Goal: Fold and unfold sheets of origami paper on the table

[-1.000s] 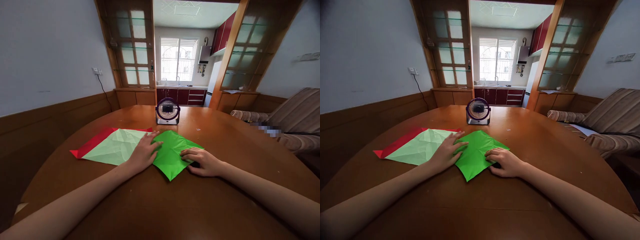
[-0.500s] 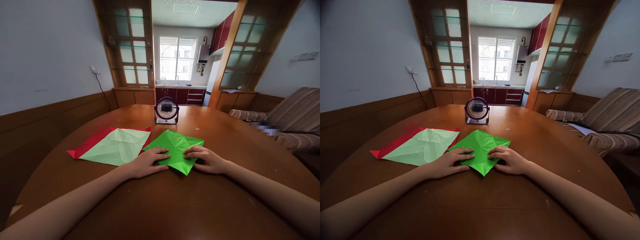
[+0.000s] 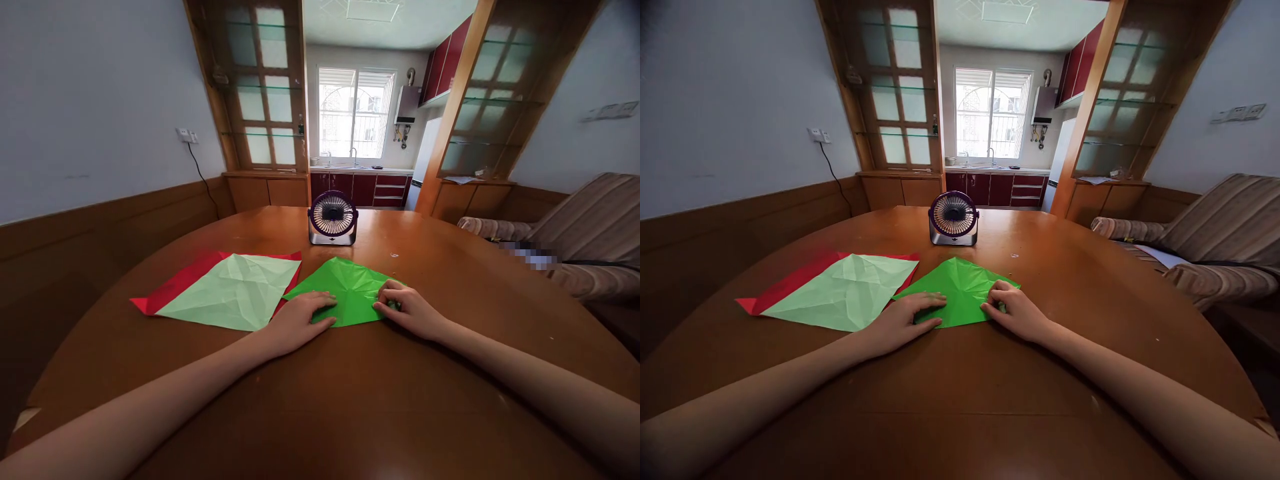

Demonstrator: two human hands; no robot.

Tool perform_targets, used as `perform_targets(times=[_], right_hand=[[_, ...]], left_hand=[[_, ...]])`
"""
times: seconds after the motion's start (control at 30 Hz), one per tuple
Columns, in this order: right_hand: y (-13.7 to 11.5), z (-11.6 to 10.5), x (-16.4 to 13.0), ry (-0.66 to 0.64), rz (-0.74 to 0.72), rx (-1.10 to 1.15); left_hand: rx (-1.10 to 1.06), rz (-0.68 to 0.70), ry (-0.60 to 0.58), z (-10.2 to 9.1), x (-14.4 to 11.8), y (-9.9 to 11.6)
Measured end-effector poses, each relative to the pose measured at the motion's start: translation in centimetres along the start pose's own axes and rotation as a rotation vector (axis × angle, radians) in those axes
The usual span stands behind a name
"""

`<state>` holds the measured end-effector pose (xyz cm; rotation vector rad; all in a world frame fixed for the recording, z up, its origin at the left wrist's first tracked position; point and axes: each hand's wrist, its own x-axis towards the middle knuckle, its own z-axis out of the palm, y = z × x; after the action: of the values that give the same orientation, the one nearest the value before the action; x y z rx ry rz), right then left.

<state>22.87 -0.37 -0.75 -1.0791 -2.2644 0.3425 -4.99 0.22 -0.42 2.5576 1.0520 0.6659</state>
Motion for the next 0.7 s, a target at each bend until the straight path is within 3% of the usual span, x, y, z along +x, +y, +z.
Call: perform_targets(times=[0.27, 0.57, 0.7], right_hand=[[-0.3, 0.3, 0.0, 0.017, 0.018, -0.093], [-0.5, 0.3, -0.1, 0.013, -0.028, -0.189], [-0.8, 0.4, -0.3, 0.067, -0.199, -0.25]], left_hand=[[0.224, 0.143, -0.059, 0.1, 0.0, 0.5], [0.404, 0.104, -0.049, 0.9, 1.6, 0.8], [0.415, 0.094, -0.057, 0.8, 2.4, 0.8]])
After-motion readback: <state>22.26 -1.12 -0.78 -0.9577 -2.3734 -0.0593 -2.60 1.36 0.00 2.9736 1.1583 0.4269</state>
